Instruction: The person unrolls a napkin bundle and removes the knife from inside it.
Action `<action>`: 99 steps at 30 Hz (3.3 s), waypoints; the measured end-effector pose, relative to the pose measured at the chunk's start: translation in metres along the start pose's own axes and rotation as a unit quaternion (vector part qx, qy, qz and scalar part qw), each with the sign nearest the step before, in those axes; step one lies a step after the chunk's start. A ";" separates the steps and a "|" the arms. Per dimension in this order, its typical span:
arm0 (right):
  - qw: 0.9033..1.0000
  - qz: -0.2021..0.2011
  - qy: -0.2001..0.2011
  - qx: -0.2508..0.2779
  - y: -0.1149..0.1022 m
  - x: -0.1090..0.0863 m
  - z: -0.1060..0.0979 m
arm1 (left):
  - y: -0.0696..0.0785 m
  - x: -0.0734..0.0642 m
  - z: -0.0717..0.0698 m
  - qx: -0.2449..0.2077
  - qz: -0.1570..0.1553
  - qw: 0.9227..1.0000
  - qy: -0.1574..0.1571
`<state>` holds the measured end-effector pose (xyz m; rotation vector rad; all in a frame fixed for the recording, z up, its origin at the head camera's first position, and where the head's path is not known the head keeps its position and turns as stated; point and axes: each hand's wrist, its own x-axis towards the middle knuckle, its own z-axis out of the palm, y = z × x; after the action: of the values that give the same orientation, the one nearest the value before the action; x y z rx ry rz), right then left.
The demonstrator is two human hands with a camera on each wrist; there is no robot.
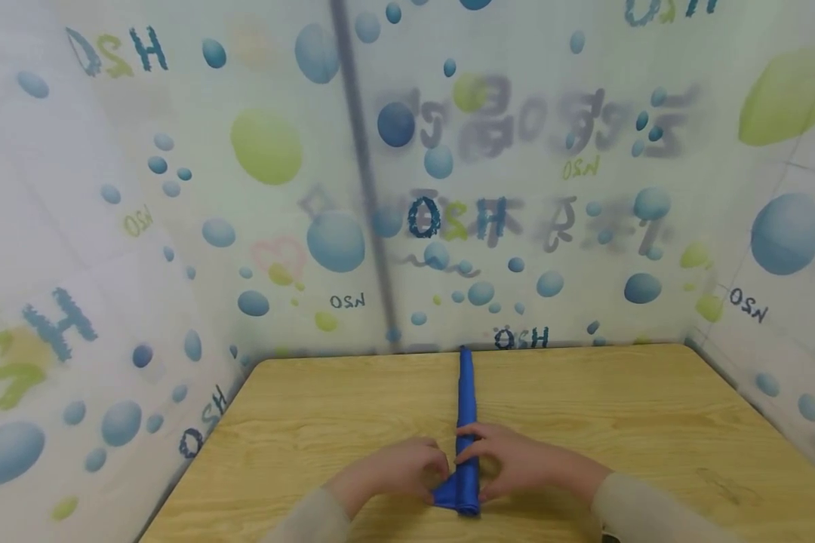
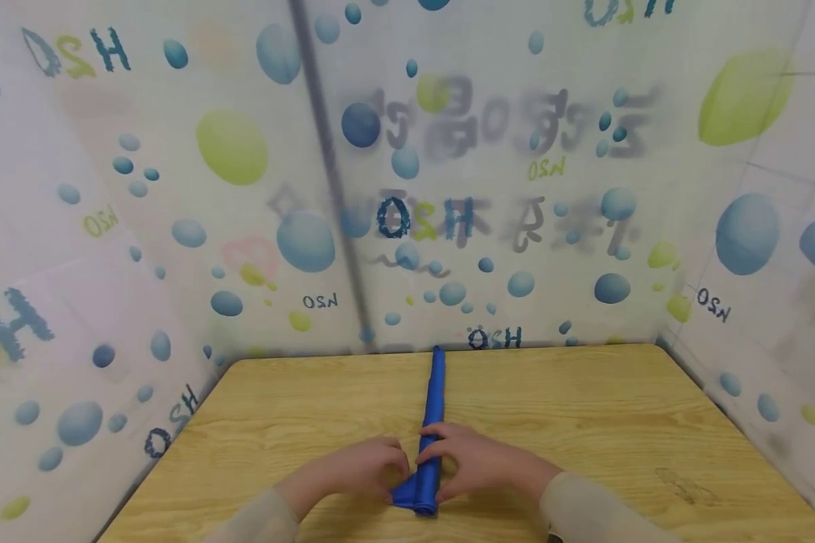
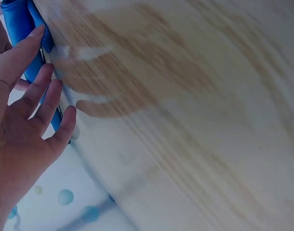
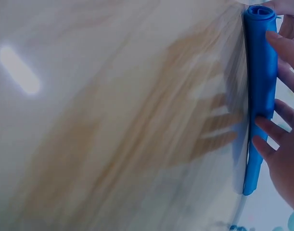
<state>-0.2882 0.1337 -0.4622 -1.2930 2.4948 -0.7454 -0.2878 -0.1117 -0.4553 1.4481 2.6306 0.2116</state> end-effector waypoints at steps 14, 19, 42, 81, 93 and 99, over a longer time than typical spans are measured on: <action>1.000 -0.007 -0.020 -0.014 -0.023 0.044 0.013 | -0.025 -0.054 0.001 -0.039 -0.028 0.998 0.036; 0.999 -0.019 -0.020 -0.017 -0.028 0.059 0.019 | -0.033 -0.069 0.001 -0.085 -0.039 0.995 0.033; 0.996 -0.046 -0.021 -0.077 -0.059 0.124 0.044 | -0.063 -0.144 0.005 -0.208 -0.048 0.975 0.057; 0.986 -0.083 -0.073 -0.121 -0.082 0.173 0.064 | -0.096 -0.188 0.001 -0.366 -0.105 0.924 -0.022; 0.990 -0.072 -0.117 -0.037 -0.078 0.166 0.057 | -0.097 -0.190 -0.001 -0.386 -0.101 0.916 -0.036; 0.990 -0.069 -0.112 -0.041 -0.076 0.161 0.051 | -0.098 -0.188 0.001 -0.382 -0.109 0.917 -0.035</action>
<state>-0.3072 -0.0508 -0.4603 -1.5006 2.2985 -0.4978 -0.2690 -0.3232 -0.4657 0.8630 2.2051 1.0003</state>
